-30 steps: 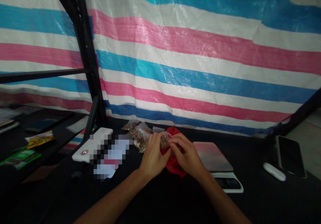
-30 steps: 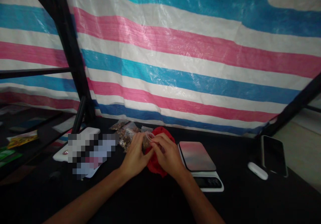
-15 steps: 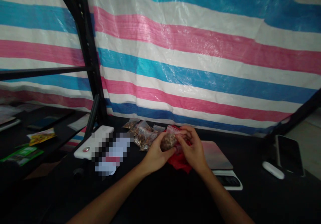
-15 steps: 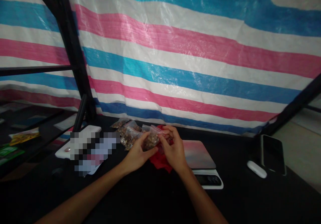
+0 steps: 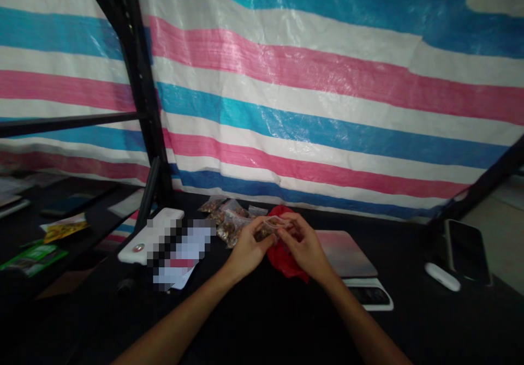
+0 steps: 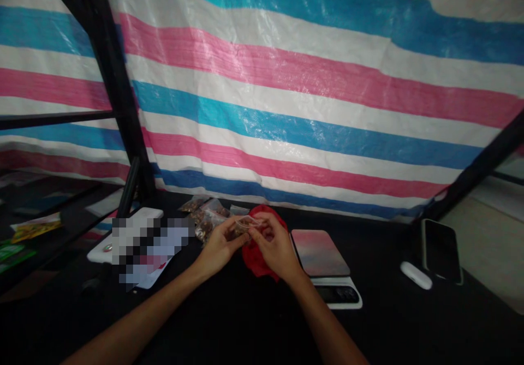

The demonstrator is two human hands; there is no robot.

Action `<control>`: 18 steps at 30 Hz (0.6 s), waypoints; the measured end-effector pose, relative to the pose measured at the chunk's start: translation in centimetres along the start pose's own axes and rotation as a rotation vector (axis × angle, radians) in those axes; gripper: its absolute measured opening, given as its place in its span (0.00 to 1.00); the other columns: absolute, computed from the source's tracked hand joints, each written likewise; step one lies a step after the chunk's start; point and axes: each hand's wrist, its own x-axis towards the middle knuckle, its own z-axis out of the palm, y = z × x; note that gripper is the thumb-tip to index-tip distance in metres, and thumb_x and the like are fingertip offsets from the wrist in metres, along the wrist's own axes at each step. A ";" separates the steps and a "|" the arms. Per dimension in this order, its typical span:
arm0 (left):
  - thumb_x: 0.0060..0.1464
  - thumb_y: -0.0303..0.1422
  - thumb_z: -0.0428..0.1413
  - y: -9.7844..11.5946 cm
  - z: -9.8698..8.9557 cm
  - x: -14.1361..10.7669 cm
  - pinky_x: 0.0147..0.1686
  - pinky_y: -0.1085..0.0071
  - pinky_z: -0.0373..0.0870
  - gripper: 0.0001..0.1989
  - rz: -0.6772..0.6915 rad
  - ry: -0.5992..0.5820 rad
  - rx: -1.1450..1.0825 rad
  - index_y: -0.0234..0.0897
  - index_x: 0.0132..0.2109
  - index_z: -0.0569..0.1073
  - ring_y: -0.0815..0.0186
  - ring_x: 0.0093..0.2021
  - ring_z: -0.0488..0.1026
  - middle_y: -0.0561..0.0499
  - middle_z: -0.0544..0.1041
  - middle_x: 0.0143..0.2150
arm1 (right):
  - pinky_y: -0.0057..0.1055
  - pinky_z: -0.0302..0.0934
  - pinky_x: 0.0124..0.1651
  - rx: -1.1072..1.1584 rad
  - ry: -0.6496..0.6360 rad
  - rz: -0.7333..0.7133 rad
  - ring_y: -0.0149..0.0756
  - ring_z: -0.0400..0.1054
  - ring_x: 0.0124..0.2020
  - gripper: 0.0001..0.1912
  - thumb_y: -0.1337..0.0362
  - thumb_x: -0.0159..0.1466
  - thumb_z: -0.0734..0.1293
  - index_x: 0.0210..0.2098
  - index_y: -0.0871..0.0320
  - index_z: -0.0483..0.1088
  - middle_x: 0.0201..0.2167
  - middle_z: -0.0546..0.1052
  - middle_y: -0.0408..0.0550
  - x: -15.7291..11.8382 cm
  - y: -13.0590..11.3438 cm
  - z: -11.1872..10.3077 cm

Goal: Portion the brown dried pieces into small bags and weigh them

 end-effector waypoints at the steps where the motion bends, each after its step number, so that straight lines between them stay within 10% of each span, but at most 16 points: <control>1: 0.53 0.35 0.64 0.0 0.0 0.0 0.52 0.63 0.71 0.15 0.006 -0.011 0.009 0.36 0.47 0.74 0.57 0.50 0.78 0.45 0.81 0.47 | 0.33 0.69 0.38 0.006 -0.005 0.014 0.38 0.74 0.35 0.13 0.53 0.62 0.72 0.42 0.53 0.73 0.36 0.79 0.45 0.0 0.1 0.1; 7: 0.56 0.35 0.63 0.1 0.2 -1.1 0.55 0.59 0.69 0.23 0.150 -0.016 0.418 0.39 0.57 0.69 0.57 0.52 0.75 0.44 0.78 0.53 | 0.34 0.69 0.42 -0.006 0.160 0.026 0.39 0.74 0.38 0.16 0.46 0.65 0.66 0.39 0.52 0.71 0.36 0.80 0.45 0.9 -0.2 -1.8; 18: 0.64 0.30 0.51 0.6 -0.3 -1.2 0.53 0.59 0.67 0.07 0.286 -0.084 0.819 0.40 0.42 0.74 0.58 0.48 0.72 0.47 0.77 0.43 | 0.32 0.59 0.24 -0.417 0.150 0.235 0.37 0.65 0.18 0.06 0.61 0.50 0.63 0.24 0.53 0.72 0.16 0.72 0.41 1.4 0.3 -14.0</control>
